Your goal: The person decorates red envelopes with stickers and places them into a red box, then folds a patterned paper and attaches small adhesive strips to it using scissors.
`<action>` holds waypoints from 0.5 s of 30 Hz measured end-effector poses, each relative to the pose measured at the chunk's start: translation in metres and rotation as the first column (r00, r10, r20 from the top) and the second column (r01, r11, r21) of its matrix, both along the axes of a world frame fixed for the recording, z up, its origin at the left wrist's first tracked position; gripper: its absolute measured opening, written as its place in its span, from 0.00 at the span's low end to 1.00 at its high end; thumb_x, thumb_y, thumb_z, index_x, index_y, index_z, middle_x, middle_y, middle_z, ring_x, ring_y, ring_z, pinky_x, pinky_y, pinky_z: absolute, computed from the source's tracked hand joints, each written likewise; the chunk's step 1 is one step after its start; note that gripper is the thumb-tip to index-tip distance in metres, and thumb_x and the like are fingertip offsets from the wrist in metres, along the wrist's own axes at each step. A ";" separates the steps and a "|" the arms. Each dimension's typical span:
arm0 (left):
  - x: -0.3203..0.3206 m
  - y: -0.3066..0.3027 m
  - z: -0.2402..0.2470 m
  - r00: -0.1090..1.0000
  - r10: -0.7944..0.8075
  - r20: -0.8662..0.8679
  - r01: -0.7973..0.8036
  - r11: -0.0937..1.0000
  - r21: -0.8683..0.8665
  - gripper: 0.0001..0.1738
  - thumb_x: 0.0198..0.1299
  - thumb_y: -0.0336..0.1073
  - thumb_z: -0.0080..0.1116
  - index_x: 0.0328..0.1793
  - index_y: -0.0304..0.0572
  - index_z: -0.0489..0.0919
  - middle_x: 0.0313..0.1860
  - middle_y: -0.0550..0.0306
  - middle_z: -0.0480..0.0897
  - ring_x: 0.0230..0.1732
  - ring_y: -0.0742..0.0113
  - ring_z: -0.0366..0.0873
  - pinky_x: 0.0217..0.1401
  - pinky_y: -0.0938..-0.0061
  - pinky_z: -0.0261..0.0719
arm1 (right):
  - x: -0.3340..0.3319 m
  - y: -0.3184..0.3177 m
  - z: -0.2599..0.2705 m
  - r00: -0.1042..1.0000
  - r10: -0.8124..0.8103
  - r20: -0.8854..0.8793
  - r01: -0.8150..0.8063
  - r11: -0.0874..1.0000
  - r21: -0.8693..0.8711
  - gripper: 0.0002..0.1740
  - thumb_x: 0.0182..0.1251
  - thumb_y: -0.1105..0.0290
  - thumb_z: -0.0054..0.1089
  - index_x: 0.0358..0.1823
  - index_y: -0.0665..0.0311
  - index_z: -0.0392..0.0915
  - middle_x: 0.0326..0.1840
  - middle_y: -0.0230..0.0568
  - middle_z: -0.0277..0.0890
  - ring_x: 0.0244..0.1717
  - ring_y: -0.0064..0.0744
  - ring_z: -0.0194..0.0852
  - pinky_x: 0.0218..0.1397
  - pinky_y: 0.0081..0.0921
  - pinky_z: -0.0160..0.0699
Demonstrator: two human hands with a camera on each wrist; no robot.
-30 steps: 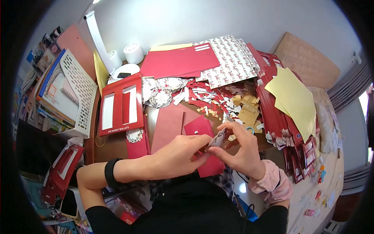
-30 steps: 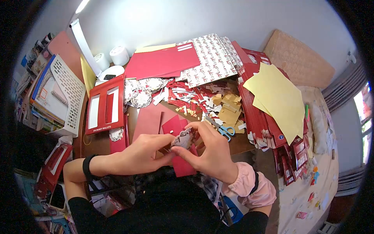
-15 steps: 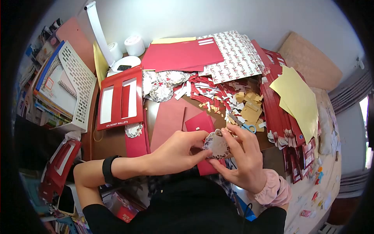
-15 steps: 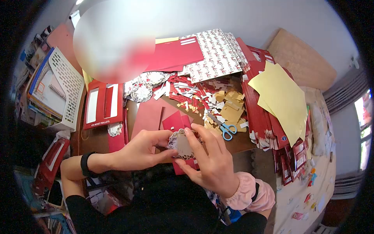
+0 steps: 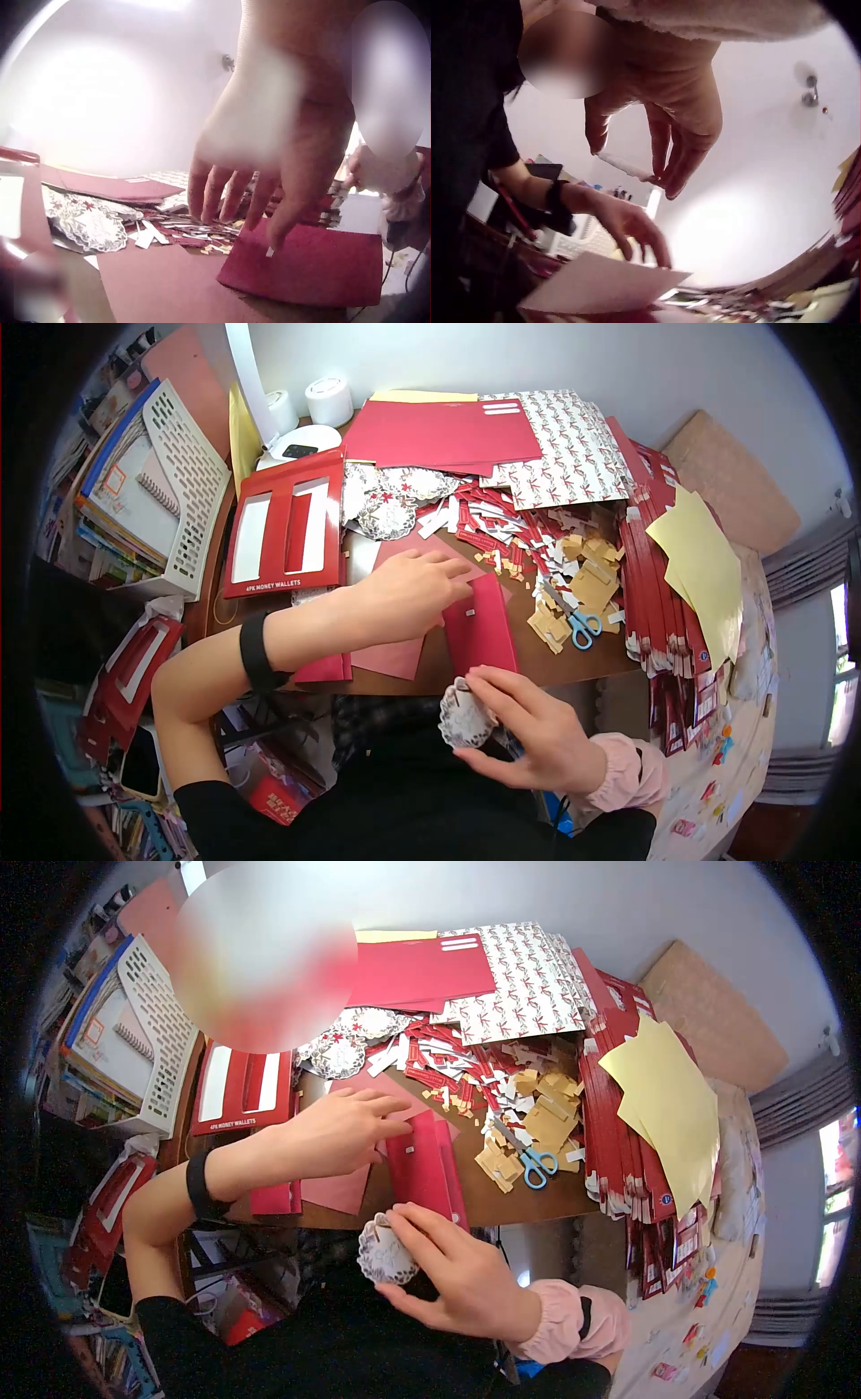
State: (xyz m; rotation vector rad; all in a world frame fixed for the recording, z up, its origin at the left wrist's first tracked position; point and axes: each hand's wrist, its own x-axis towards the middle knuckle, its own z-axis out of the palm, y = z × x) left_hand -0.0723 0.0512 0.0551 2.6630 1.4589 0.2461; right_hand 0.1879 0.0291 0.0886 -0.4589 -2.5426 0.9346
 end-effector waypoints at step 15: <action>0.023 -0.005 -0.031 1.000 -0.021 0.000 0.020 0.939 -0.342 0.33 0.54 0.36 0.71 0.67 0.40 0.77 0.62 0.46 0.74 0.63 0.48 0.75 0.65 0.60 0.78 | 0.020 0.022 -0.062 0.956 -0.150 0.251 0.117 0.983 0.141 0.35 0.57 0.59 0.74 0.63 0.70 0.75 0.62 0.52 0.75 0.57 0.49 0.81 0.58 0.36 0.82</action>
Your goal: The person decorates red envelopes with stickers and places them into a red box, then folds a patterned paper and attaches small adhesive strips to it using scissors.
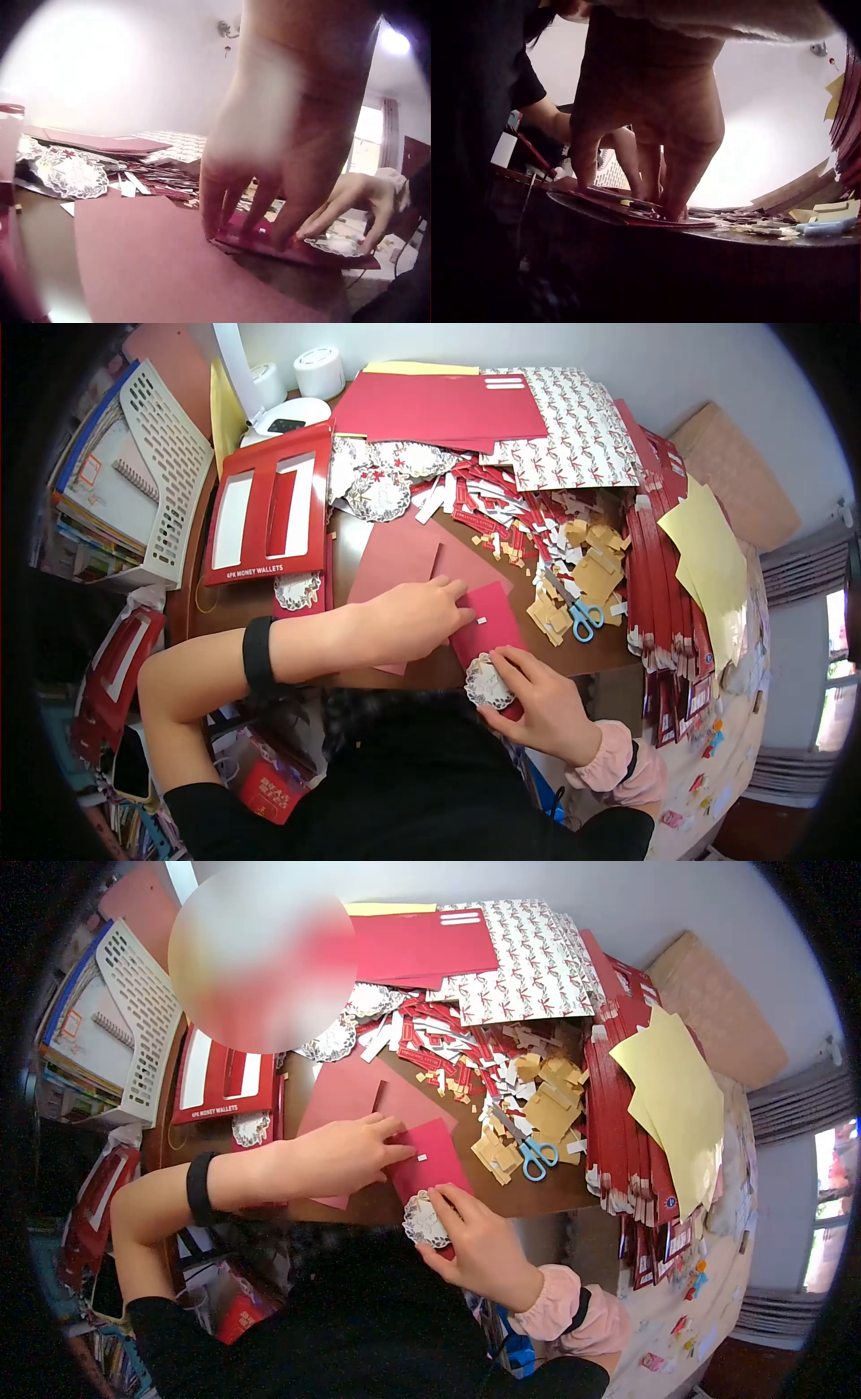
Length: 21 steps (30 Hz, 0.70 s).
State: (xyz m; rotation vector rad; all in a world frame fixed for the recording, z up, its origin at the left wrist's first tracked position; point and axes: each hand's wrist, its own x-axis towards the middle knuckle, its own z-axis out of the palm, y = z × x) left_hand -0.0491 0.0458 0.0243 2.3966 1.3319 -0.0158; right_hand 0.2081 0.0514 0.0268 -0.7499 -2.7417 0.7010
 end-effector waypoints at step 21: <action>0.006 -0.044 0.011 0.967 -0.121 -0.222 0.160 0.973 0.167 0.30 0.59 0.35 0.54 0.68 0.25 0.73 0.72 0.38 0.70 0.74 0.50 0.66 0.74 0.61 0.66 | -0.013 0.015 -0.003 0.994 -0.092 -0.065 0.087 0.993 -0.077 0.37 0.55 0.64 0.76 0.64 0.72 0.73 0.63 0.55 0.73 0.61 0.53 0.77 0.63 0.39 0.79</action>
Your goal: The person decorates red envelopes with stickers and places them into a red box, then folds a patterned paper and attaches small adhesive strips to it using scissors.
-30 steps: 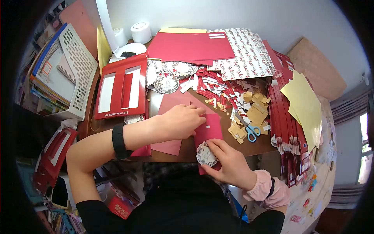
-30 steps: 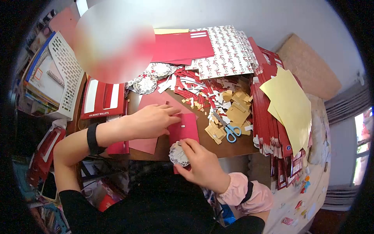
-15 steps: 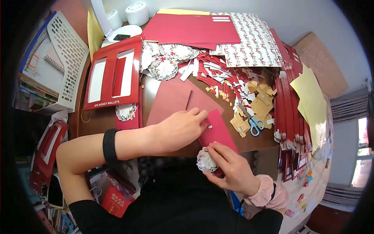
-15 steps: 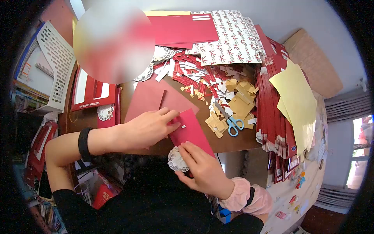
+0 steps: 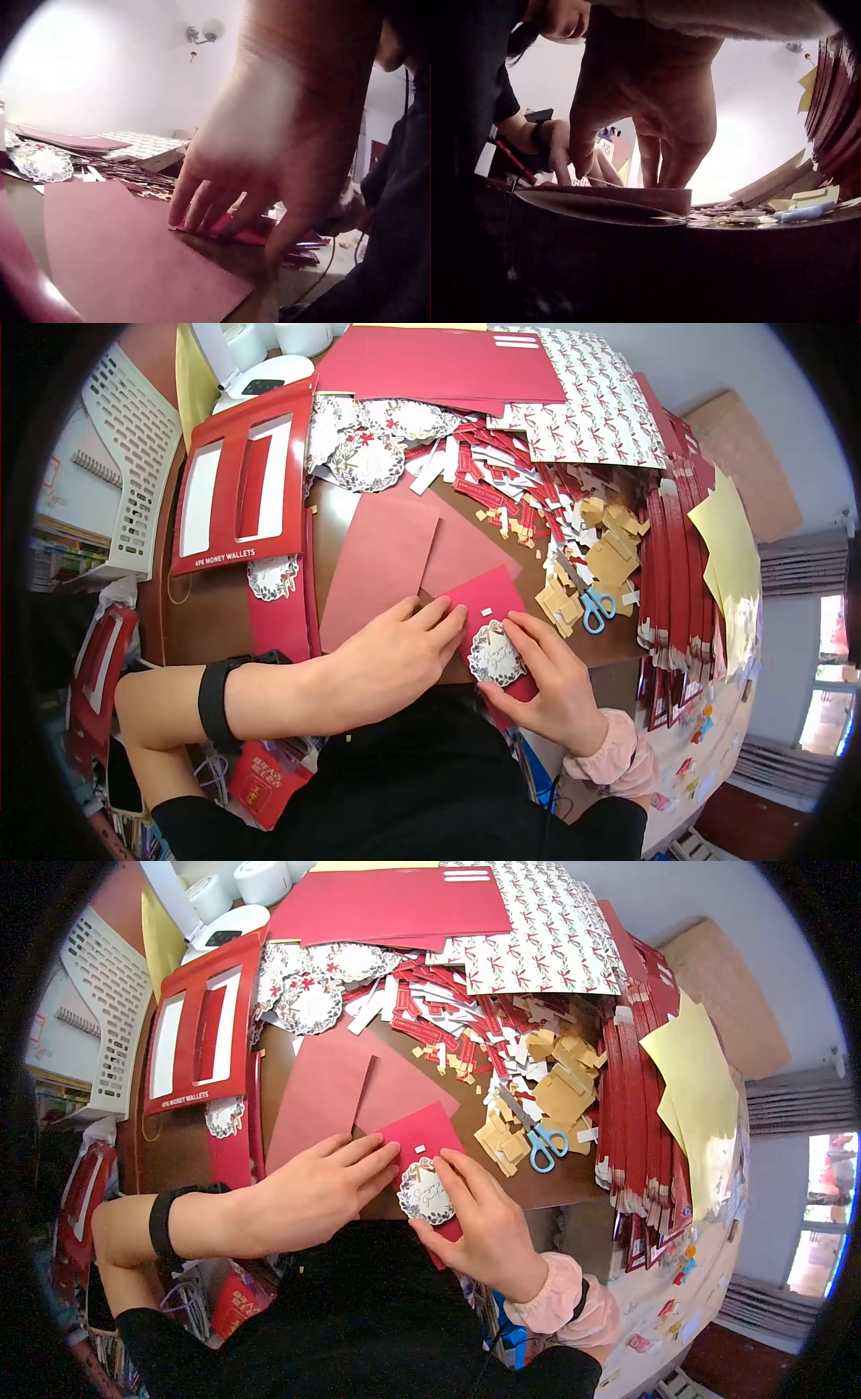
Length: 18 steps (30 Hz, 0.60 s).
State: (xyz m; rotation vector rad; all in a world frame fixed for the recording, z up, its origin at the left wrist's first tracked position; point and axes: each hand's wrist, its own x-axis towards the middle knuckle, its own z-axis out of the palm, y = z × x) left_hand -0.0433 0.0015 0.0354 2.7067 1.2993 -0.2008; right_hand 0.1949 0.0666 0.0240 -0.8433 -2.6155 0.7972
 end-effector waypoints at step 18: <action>-0.021 0.015 -0.008 0.936 0.097 0.340 -0.030 0.980 -0.197 0.37 0.48 0.27 0.60 0.69 0.20 0.68 0.73 0.34 0.70 0.75 0.47 0.67 0.76 0.61 0.67 | -0.014 0.010 -0.004 0.998 -0.001 0.058 -0.006 0.993 0.119 0.30 0.53 0.65 0.77 0.58 0.69 0.78 0.59 0.53 0.74 0.60 0.53 0.75 0.62 0.41 0.78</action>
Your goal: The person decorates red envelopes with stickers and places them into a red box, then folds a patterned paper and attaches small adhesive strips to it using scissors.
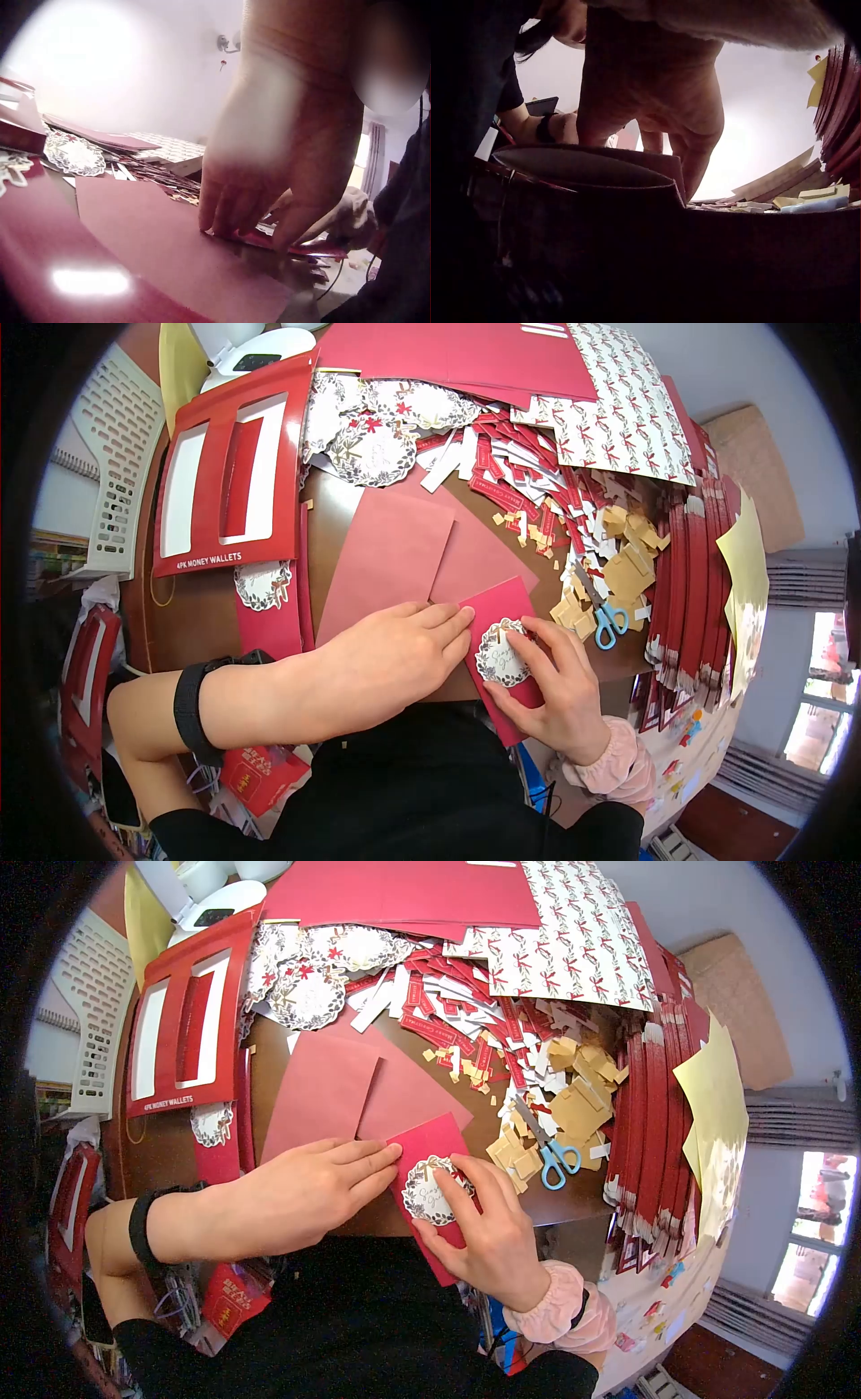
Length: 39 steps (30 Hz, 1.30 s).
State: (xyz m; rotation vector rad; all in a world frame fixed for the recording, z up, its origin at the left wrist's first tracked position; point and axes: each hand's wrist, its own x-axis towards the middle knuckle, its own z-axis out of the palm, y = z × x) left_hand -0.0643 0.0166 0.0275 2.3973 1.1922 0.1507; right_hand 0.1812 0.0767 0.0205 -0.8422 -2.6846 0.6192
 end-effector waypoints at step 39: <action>0.010 -0.013 -0.007 0.986 0.024 -0.165 0.009 0.981 0.193 0.39 0.49 0.32 0.62 0.71 0.24 0.68 0.73 0.39 0.70 0.75 0.51 0.66 0.77 0.60 0.63 | 0.023 -0.001 0.016 0.962 0.262 0.074 -0.272 0.933 0.235 0.43 0.58 0.40 0.68 0.64 0.67 0.76 0.56 0.46 0.74 0.59 0.44 0.71 0.68 0.46 0.66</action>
